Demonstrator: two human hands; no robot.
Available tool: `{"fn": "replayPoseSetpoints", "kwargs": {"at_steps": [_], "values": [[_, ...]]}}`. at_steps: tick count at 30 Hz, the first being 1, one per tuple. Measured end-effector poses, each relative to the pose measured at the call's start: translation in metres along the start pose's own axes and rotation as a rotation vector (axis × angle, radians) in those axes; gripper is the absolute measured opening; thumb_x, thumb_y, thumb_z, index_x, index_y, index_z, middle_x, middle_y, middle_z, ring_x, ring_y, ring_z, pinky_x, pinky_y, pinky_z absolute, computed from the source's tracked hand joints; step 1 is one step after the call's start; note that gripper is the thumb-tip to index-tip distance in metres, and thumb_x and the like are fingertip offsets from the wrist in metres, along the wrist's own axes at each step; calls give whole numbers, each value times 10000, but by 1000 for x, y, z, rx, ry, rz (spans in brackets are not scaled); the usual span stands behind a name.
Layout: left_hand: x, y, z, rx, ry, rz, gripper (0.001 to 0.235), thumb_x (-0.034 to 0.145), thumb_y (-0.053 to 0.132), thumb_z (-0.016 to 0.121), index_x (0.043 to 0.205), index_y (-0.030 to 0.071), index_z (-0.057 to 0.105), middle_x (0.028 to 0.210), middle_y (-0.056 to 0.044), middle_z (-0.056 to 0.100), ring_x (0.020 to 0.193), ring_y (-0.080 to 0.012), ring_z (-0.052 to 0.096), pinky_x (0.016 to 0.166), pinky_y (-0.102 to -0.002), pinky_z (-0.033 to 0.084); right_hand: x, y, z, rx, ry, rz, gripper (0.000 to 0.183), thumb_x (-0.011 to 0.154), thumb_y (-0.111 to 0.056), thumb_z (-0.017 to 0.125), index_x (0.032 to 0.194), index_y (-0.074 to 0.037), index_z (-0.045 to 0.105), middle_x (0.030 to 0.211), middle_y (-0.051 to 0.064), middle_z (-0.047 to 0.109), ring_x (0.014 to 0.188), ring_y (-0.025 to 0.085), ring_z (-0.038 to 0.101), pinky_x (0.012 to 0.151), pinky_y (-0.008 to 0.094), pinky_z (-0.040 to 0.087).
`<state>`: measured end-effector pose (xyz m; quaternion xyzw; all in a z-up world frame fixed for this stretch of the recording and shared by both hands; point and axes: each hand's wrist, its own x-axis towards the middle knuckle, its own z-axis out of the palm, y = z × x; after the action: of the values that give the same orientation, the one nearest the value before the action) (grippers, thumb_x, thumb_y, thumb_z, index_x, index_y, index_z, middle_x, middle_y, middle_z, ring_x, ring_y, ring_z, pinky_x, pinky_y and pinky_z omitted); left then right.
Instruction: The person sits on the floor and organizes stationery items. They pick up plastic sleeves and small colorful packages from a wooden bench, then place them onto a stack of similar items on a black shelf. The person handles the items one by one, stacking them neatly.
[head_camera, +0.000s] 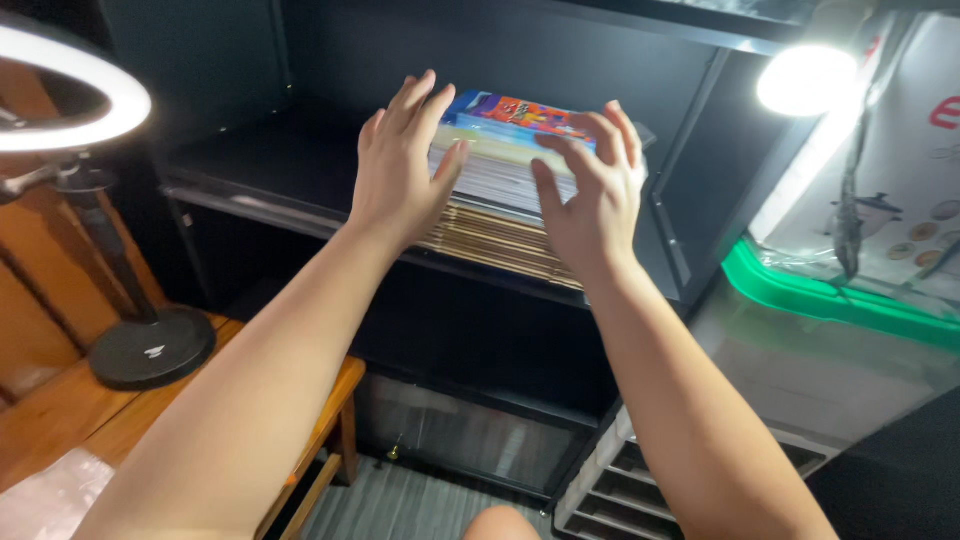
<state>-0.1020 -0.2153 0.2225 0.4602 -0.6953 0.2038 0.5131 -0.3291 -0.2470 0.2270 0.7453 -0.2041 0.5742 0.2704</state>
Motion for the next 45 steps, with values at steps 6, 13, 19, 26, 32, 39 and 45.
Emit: {"fn": "replayPoseSetpoints", "kwargs": {"at_steps": [6,13,19,26,32,39,45], "values": [[-119,12,-45,-37,141,-119,614,904,161,788,1464,149,538,1543,-111,469,1479,-348,424,1152,-536,410,-43,-82,34,274,-23,-120,147,899,-222,787,1044,-203,795,1167,98,673,1260,411,594,1102,528,437],[-278,-21,-95,-20,127,-458,531,888,174,776,1386,109,602,1494,-142,543,1403,-359,518,1123,-491,454,-138,-139,100,518,-314,44,161,914,-185,761,1072,-215,768,1207,51,667,1289,350,603,1069,499,480],[-431,-91,-112,232,133,-743,551,844,234,814,1361,172,636,1445,-99,576,1320,-348,586,1102,-471,471,-202,-180,136,604,-675,253,124,934,-236,745,1057,-225,745,1167,-15,679,1113,233,695,932,396,593],[-506,-101,-111,514,-142,-842,614,751,370,864,1296,154,684,1370,-160,602,1229,-412,648,1027,-543,523,-283,-235,185,634,-1170,313,306,925,-329,720,1213,-229,702,1145,42,697,1102,309,710,923,461,586],[-509,-97,-108,510,-201,-818,666,786,394,821,1370,150,613,1407,-197,552,1315,-419,576,1078,-537,465,-320,-279,183,649,-1310,379,556,933,-309,738,1454,-231,563,1433,79,556,1358,324,568,1042,465,550],[-499,-98,-108,548,-271,-883,666,851,384,765,1456,182,573,1460,-197,519,1378,-416,519,1110,-537,420,-335,-296,181,671,-1173,452,542,977,-321,697,1478,-182,540,1535,107,503,1465,345,456,1119,506,500],[-514,-105,-102,597,-286,-867,502,902,416,715,1361,215,694,1449,-172,567,1425,-375,495,1106,-536,415,-353,-295,191,632,-1125,358,522,1008,-321,668,1505,-210,556,1525,121,516,1473,346,447,1158,454,466]]}}
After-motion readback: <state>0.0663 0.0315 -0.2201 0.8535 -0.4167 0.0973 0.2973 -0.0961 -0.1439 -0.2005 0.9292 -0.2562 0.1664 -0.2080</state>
